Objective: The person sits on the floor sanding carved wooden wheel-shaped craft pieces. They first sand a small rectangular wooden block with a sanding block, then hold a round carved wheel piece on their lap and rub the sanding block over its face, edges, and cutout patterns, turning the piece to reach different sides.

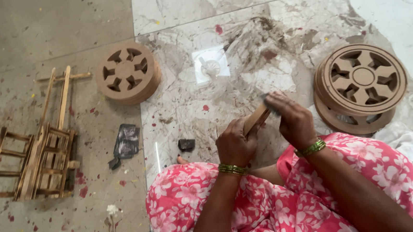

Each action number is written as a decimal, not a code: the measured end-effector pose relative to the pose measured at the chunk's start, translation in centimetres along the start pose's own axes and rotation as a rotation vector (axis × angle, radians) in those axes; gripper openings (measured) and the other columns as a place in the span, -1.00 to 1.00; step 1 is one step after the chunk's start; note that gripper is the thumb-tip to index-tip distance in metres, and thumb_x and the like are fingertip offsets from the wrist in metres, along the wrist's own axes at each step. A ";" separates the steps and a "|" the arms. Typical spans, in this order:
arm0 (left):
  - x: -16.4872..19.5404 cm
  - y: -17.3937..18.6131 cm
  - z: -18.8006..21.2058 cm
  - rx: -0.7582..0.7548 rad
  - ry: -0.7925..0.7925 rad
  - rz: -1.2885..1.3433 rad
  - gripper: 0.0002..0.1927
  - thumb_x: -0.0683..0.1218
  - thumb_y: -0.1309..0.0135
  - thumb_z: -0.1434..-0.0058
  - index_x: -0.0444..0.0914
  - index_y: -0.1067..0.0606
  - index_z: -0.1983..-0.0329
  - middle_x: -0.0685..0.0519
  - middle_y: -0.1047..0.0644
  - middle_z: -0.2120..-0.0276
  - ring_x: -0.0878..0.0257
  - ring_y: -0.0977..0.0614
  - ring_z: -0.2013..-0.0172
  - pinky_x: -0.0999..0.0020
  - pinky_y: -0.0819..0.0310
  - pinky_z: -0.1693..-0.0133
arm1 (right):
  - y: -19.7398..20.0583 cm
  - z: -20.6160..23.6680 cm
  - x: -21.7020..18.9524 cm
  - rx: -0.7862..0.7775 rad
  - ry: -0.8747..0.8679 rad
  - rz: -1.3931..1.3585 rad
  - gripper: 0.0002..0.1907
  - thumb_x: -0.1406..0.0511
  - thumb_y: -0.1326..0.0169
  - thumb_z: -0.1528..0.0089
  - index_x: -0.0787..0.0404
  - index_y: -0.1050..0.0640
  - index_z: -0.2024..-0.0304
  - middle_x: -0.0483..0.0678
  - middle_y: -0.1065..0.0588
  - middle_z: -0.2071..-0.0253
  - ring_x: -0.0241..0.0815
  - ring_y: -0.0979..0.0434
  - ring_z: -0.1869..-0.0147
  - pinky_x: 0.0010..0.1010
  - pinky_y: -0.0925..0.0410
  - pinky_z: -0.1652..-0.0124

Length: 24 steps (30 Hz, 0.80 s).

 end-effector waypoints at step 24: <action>0.0 -0.5 0.3 -0.034 -0.032 -0.056 -0.69 0.05 -0.20 -0.18 -0.17 -0.60 0.07 -0.05 -0.62 0.23 -0.08 -0.67 0.30 0.08 -0.58 0.30 | 0.9 -1.3 -2.6 0.081 0.135 -0.111 -0.64 0.56 -0.02 -0.37 0.06 -0.59 -0.08 -0.10 -0.60 -0.13 -0.19 -0.63 -0.22 -0.26 -0.53 -0.24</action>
Point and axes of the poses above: each hand's wrist, its own z-axis away from the middle knuckle, its own y-axis out of the back of the hand, x = y × z, the point moved 9 cm from there along -z, towards the middle knuckle
